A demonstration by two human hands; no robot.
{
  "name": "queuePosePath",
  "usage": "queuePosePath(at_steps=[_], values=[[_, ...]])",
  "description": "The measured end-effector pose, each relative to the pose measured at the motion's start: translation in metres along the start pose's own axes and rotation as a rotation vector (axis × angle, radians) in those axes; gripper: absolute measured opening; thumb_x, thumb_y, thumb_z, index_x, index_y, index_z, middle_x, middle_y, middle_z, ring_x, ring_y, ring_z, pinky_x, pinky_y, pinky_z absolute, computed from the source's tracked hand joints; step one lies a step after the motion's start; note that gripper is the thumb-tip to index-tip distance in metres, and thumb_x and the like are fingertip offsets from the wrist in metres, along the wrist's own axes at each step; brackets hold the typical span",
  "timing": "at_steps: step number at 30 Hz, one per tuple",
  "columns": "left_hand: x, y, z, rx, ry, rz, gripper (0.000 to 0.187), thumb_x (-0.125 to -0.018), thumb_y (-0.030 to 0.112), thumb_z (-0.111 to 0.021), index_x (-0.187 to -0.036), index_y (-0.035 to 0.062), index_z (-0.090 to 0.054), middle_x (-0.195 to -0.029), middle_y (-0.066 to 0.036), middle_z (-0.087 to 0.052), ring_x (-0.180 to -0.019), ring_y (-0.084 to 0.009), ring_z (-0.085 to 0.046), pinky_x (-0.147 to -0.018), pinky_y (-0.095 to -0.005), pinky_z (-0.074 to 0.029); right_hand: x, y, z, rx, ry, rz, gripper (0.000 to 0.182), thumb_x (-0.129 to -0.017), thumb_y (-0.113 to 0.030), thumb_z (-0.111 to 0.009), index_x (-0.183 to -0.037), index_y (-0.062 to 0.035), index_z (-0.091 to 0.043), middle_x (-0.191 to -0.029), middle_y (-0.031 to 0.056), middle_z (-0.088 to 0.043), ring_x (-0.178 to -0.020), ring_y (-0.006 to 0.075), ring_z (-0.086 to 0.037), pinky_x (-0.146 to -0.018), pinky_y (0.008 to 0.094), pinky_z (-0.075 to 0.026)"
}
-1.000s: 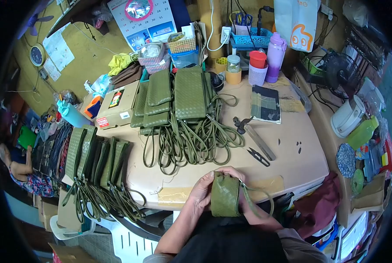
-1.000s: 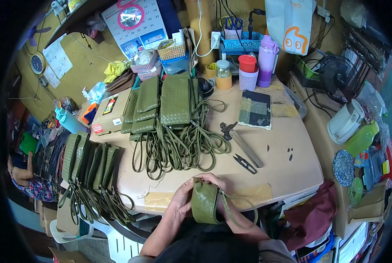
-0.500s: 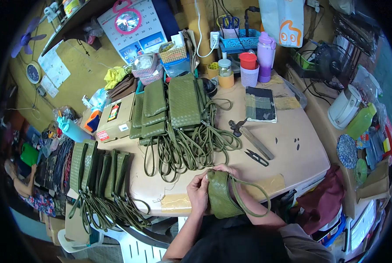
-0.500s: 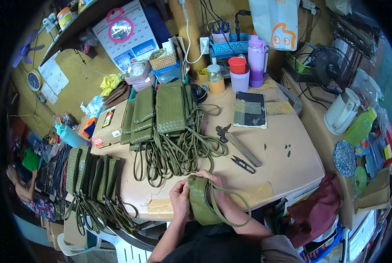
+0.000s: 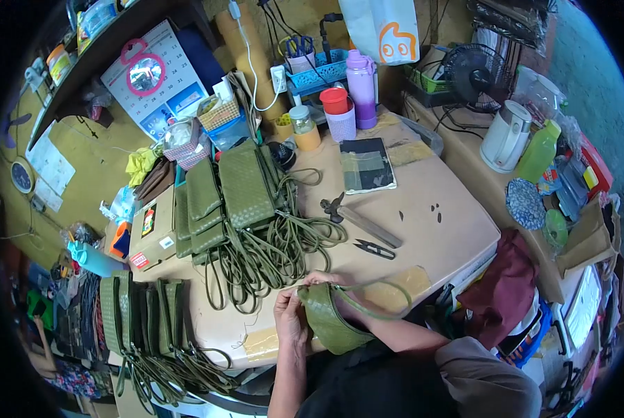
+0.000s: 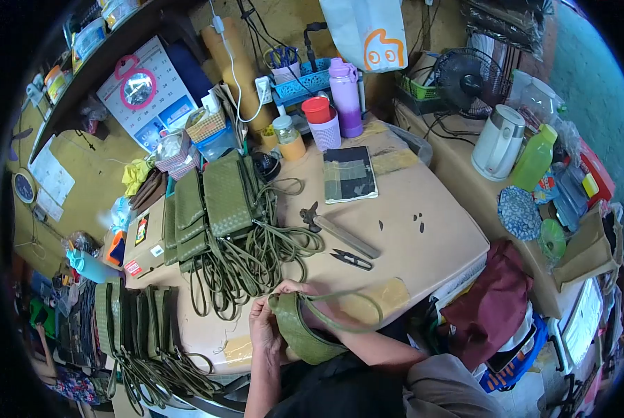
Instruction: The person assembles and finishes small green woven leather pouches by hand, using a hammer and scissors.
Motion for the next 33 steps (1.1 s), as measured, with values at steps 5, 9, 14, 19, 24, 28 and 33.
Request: queuePosePath(at_steps=[5, 9, 14, 19, 24, 28, 33], values=[[0.004, -0.003, -0.002, 0.045, 0.006, 0.102, 0.006, -0.088, 0.008, -0.062, -0.090, 0.0046, -0.058, -0.092, -0.008, -0.065, -0.081, -0.0154, -0.061, -0.077, -0.0303, -0.051, 0.002, 0.018, -0.005, -0.214, 0.027, -0.095, 0.014, -0.088, -0.014, -0.056, -0.098, -0.0041, -0.059, -0.084, 0.0004, -0.059, -0.078, 0.0070, -0.053, -0.069, 0.0246, -0.045], [0.011, -0.002, -0.018, 0.071, -0.003, 0.322, 0.011, -0.088, 0.014, -0.064, -0.086, 0.0052, -0.057, -0.088, -0.005, -0.064, -0.079, -0.0129, -0.060, -0.075, -0.0290, -0.051, -0.004, 0.011, 0.007, -0.319, 0.089, -0.154, 0.014, -0.090, -0.011, -0.049, -0.101, -0.0047, -0.054, -0.088, 0.0007, -0.057, -0.079, 0.0064, -0.054, -0.071, 0.0217, -0.045], [0.013, -0.010, -0.026, -0.006, -0.236, 0.140, 0.006, -0.086, 0.003, -0.062, -0.089, 0.0055, -0.057, -0.092, -0.004, -0.064, -0.083, -0.0123, -0.061, -0.078, -0.0282, -0.051, 0.003, 0.023, 0.005, -0.330, 0.258, 0.031, 0.014, -0.092, -0.013, -0.045, -0.105, -0.0078, -0.042, -0.086, 0.0010, -0.052, -0.074, 0.0077, -0.054, -0.067, 0.0223, -0.046], [0.024, -0.007, -0.045, -0.240, -0.177, 0.038, 0.017, -0.084, -0.001, -0.065, -0.079, 0.0067, -0.051, -0.076, 0.002, -0.054, -0.068, -0.0058, -0.049, -0.064, -0.0224, -0.044, 0.007, 0.039, 0.013, -0.549, 0.403, -0.033, 0.011, -0.095, -0.016, -0.041, -0.102, -0.0093, -0.037, -0.078, 0.0052, -0.053, -0.066, 0.0120, -0.056, -0.060, 0.0252, -0.051], [0.025, 0.009, -0.057, -0.231, -0.147, 0.088, 0.017, -0.088, 0.009, -0.064, -0.078, 0.0081, -0.050, -0.072, 0.004, -0.053, -0.064, -0.0039, -0.045, -0.060, -0.0201, -0.040, 0.004, 0.007, 0.017, -1.057, 0.134, -0.361, 0.021, -0.093, -0.017, -0.046, -0.111, -0.0087, -0.037, -0.083, 0.0086, -0.059, -0.063, 0.0143, -0.061, -0.060, 0.0258, -0.052], [0.017, 0.010, -0.043, -0.054, -0.114, 0.139, 0.021, -0.091, 0.018, -0.061, -0.076, 0.0092, -0.049, -0.069, 0.005, -0.052, -0.062, -0.0037, -0.045, -0.057, -0.0195, -0.039, 0.004, -0.006, 0.005, -0.745, 0.116, -0.159, 0.039, -0.085, -0.015, -0.063, -0.115, -0.0061, -0.041, -0.085, 0.0066, -0.061, -0.066, 0.0107, -0.062, -0.061, 0.0224, -0.051], [0.029, 0.022, -0.046, -0.195, -0.258, 0.036, 0.025, -0.086, 0.007, -0.066, -0.072, 0.0093, -0.045, -0.068, 0.004, -0.051, -0.062, -0.0026, -0.043, -0.057, -0.0190, -0.037, 0.005, -0.004, 0.005, -0.740, -0.078, -0.120, 0.038, -0.088, -0.014, -0.059, -0.118, -0.0002, -0.041, -0.075, -0.0040, -0.050, -0.067, 0.0036, -0.051, -0.060, 0.0181, -0.043]])
Point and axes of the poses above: each hand's wrist, its own x-axis away from the middle knuckle, its own z-axis out of the back of the hand, y = z × x, the point moved 3 cm from there along -x, towards the middle knuckle
